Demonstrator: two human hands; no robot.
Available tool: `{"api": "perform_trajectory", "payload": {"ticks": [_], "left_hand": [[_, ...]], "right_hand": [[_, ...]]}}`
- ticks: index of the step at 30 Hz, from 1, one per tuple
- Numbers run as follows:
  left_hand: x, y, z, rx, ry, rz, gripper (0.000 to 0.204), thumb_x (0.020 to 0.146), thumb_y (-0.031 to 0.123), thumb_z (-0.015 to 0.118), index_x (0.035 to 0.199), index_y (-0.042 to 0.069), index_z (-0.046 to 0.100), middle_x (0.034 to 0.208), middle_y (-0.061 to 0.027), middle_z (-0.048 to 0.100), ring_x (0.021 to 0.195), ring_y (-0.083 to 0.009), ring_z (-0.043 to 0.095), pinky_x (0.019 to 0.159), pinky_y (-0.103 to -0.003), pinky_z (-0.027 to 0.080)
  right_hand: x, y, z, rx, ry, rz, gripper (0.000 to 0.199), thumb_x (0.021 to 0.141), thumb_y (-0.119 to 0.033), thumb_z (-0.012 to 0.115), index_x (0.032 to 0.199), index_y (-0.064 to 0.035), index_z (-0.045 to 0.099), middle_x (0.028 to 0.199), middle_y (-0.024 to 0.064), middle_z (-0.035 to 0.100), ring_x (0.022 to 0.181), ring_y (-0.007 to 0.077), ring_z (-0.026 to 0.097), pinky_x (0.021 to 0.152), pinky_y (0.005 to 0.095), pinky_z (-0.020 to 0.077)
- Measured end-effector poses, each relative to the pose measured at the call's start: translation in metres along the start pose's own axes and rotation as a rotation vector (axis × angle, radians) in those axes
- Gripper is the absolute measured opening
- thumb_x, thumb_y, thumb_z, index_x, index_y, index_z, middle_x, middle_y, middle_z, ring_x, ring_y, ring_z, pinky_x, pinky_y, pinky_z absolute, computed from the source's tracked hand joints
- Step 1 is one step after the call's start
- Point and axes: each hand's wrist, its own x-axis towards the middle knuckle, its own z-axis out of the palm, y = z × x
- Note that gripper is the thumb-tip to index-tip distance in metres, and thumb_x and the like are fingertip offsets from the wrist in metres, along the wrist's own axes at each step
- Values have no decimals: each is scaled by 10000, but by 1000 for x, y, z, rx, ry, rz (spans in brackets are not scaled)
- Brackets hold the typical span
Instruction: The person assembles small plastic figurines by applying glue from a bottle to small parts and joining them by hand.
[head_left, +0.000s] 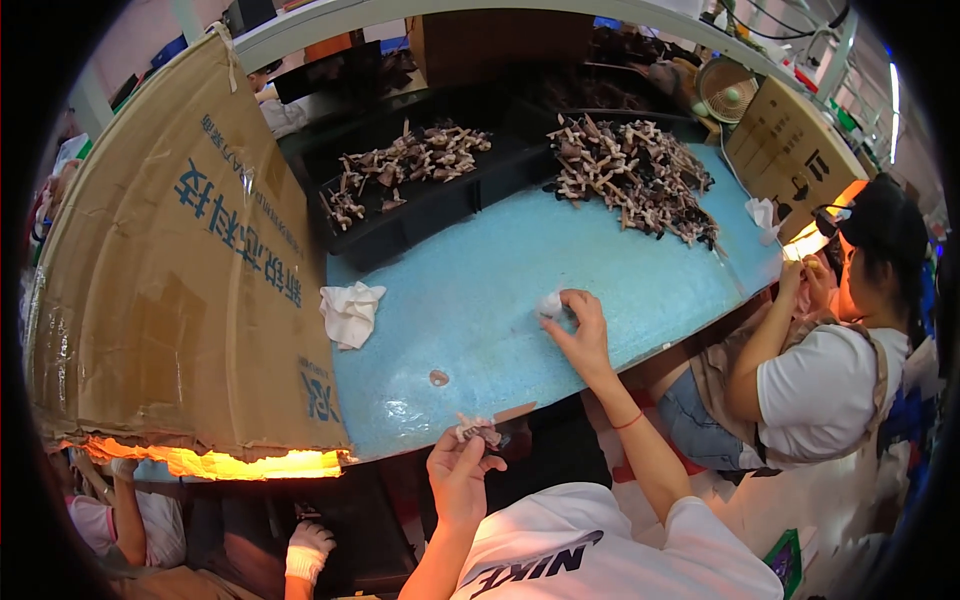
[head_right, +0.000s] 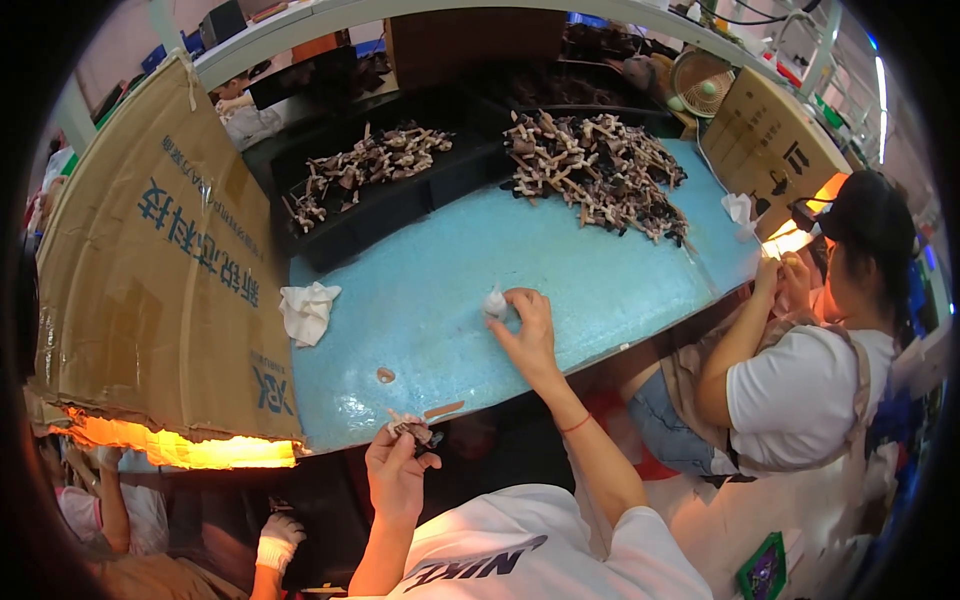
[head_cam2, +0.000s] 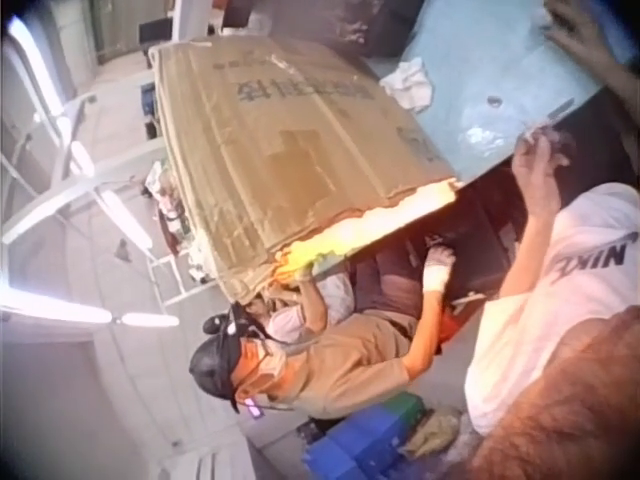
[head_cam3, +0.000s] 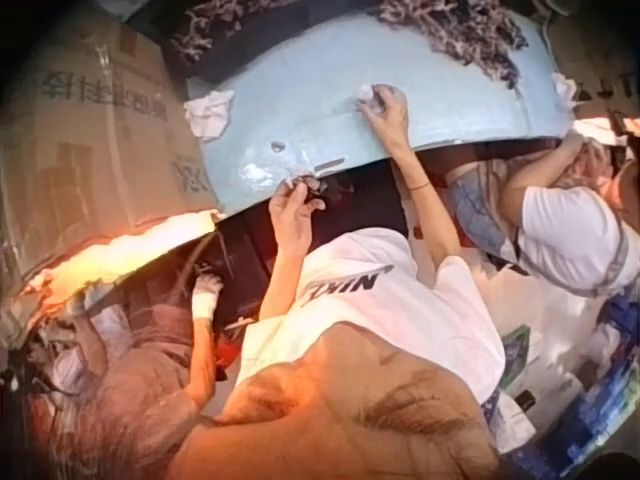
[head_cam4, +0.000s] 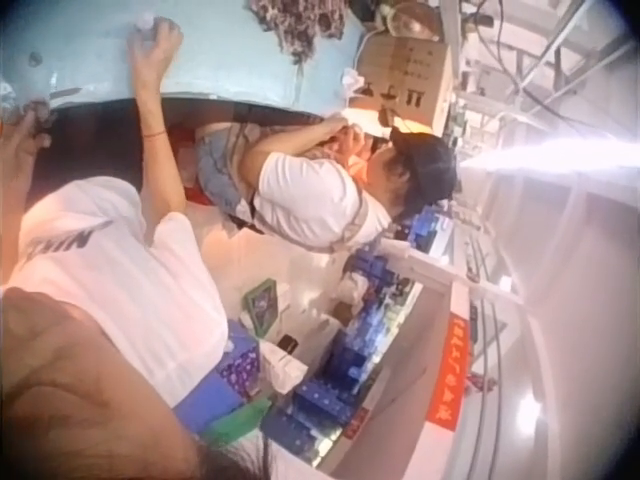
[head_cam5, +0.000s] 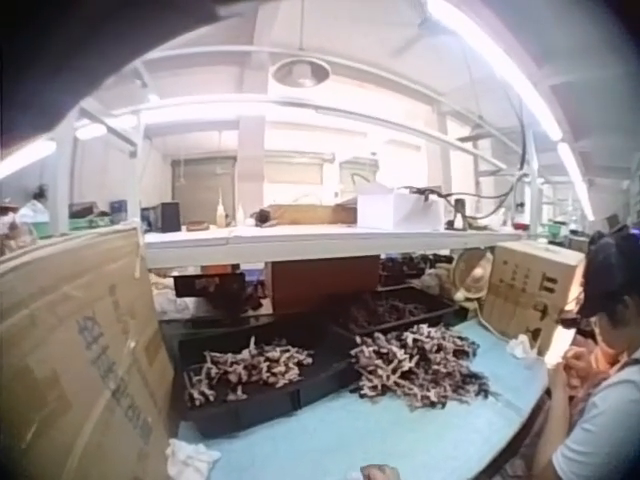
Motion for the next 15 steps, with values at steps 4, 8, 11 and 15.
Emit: {"api": "perform_trajectory", "payload": {"ticks": [4, 8, 11, 15], "left_hand": [[-2, 3, 0, 81, 55, 70, 158, 836, -14, 553, 994, -10, 553, 955, -118, 618, 839, -179, 611, 591, -277, 523], [-1, 5, 1, 250, 121, 253, 185, 803, -65, 575, 980, -18, 547, 955, -113, 609, 851, -183, 611, 666, -262, 512], [4, 6, 3, 482, 58, 522, 230, 762, -101, 595, 967, -13, 537, 948, -95, 552, 844, -186, 587, 758, -297, 492], [3, 9, -1, 740, 97, 703, 266, 722, -120, 621, 951, -6, 549, 947, -113, 555, 857, -179, 566, 776, -286, 465]], "right_hand": [[-10, -8, 11, 581, -5, 135, 243, 729, 33, 655, 932, 12, 524, 1079, 103, 576, 887, 155, 579, 786, 271, 480], [-37, -71, -33, 805, -124, 330, 173, 738, 57, 625, 876, 29, 525, 923, 127, 641, 724, 151, 613, 726, 279, 501], [-63, -89, -59, 531, -141, 155, 208, 698, -47, 697, 838, 29, 562, 706, 120, 636, 595, 144, 577, 537, 260, 462], [-74, -112, -69, 495, -98, -202, 322, 741, -273, 708, 807, 7, 563, 627, 85, 590, 500, 123, 487, 455, 238, 333]]}}
